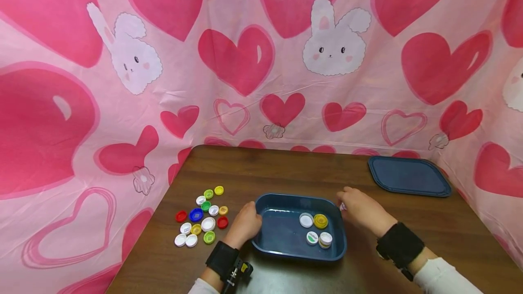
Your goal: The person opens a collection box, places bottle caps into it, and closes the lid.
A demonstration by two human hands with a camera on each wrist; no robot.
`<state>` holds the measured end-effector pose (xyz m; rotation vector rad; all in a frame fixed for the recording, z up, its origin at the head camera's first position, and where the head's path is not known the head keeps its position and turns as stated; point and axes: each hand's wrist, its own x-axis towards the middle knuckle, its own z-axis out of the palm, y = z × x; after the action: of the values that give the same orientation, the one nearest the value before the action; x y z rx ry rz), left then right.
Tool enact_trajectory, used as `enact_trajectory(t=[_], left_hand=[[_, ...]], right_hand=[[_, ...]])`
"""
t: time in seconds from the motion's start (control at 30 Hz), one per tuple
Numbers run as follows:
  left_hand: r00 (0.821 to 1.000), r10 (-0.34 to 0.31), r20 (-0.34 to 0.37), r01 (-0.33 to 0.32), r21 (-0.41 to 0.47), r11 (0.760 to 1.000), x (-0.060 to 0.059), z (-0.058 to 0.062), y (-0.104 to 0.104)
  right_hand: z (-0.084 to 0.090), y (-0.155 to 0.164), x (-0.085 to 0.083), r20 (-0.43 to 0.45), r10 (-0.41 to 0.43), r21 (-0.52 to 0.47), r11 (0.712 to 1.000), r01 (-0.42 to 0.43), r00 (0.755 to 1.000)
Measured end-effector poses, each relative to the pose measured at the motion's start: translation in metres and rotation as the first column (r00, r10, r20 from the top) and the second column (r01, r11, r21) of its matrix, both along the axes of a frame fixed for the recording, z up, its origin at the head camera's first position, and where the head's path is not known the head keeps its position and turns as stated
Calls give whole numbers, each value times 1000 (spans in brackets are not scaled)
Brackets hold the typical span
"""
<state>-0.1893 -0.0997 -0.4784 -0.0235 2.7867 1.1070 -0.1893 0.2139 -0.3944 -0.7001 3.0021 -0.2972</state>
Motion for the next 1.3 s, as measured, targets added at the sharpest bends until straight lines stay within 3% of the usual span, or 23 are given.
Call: enact_trajectory(t=[0.27,0.6,0.97,1.3], left_hand=[[1000,10,26,-10,5,1000,1,2,1],[1000,1,-5,-1,-2,1000,1,0,0],[1000,4,1,-4,-3,1000,0,-1,0],[1000,4,12,-4,-7,1000,-1,0,1]], right_hand=[[2,-47,-4,93,47,19,999,-49,995],[-7,-83,-11,140,80,31,996,-85,987],[-19,-95,-16,177,119,96,986,-138,977],[-26,-94,-17,123,186,98,975,-198,975]])
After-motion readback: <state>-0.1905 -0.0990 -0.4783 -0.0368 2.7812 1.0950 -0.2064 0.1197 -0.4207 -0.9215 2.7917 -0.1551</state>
